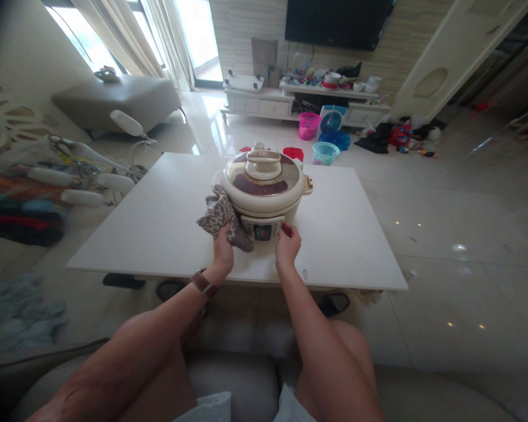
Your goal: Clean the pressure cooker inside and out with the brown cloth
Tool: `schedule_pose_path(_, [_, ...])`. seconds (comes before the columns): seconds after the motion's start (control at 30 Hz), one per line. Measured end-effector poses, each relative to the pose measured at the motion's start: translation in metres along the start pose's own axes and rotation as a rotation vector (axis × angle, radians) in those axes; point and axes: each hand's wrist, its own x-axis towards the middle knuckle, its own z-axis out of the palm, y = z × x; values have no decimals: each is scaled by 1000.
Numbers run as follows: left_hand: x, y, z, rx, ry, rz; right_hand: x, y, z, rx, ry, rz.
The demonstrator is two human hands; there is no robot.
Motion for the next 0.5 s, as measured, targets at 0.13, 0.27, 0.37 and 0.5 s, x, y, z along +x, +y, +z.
schedule_pose_path(0.13, [0, 2, 1, 4, 5, -2, 0, 0, 0, -5, -3, -4])
schedule_pose_path(0.27, [-1, 2, 0, 6, 3, 2, -1, -1, 0, -19, -2, -4])
schedule_pose_path(0.37, [0, 0, 0, -13, 7, -2, -1, -1, 0, -26, -8, -12])
schedule_pose_path(0.5, [9, -6, 0, -44, 45, -39, -1, 1, -1, -29, -12, -21])
